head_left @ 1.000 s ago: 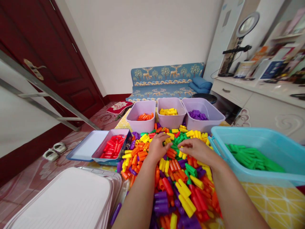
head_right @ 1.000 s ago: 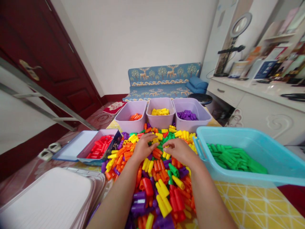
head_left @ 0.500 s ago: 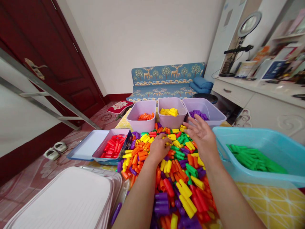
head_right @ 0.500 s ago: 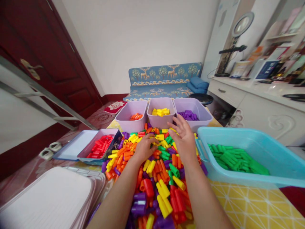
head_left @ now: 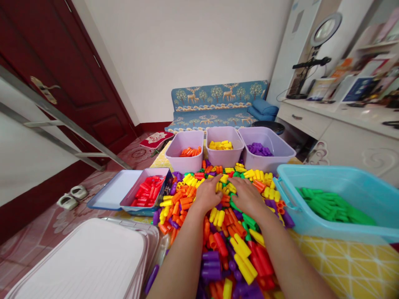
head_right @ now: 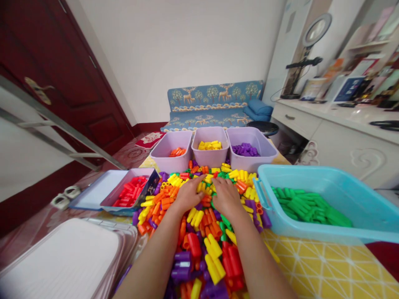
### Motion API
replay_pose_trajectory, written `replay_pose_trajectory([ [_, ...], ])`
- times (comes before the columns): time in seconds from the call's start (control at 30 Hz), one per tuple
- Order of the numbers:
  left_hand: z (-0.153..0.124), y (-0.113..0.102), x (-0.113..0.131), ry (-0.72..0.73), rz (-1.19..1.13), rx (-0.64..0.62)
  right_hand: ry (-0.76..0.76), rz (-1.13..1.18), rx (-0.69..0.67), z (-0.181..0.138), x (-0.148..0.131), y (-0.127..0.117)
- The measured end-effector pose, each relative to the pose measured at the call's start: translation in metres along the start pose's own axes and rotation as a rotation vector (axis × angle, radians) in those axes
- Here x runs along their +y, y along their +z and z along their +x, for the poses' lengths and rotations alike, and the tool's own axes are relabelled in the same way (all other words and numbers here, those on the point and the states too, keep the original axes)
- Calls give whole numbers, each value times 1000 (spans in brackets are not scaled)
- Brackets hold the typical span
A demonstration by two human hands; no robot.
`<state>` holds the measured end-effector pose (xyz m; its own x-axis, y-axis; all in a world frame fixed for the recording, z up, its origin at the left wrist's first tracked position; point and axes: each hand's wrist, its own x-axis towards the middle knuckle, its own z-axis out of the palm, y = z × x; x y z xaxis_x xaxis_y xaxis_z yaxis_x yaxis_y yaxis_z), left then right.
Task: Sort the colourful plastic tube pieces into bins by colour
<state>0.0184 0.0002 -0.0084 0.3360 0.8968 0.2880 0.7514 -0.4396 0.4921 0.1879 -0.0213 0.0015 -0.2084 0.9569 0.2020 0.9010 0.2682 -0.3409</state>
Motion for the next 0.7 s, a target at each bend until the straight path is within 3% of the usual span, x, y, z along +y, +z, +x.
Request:
replay_pose_trajectory([
  [0.17, -1, -3, 2, -9, 26, -24, 143, -62, -59, -1, -6, -3],
  [0.3, -2, -3, 3, -36, -30, -62, 118, 17, -63, -1, -4, 4],
  [0.43, -2, -1, 0, 51, -288, -74, 22, 358, -69, 2, 1, 13],
  [0.57, 0, -1, 1, 46, -629, 5, 23, 748, -11, 5, -1, 10],
  [0.7, 2, -3, 7, -6, -948, 44, 37, 890, 24, 5, -7, 1],
])
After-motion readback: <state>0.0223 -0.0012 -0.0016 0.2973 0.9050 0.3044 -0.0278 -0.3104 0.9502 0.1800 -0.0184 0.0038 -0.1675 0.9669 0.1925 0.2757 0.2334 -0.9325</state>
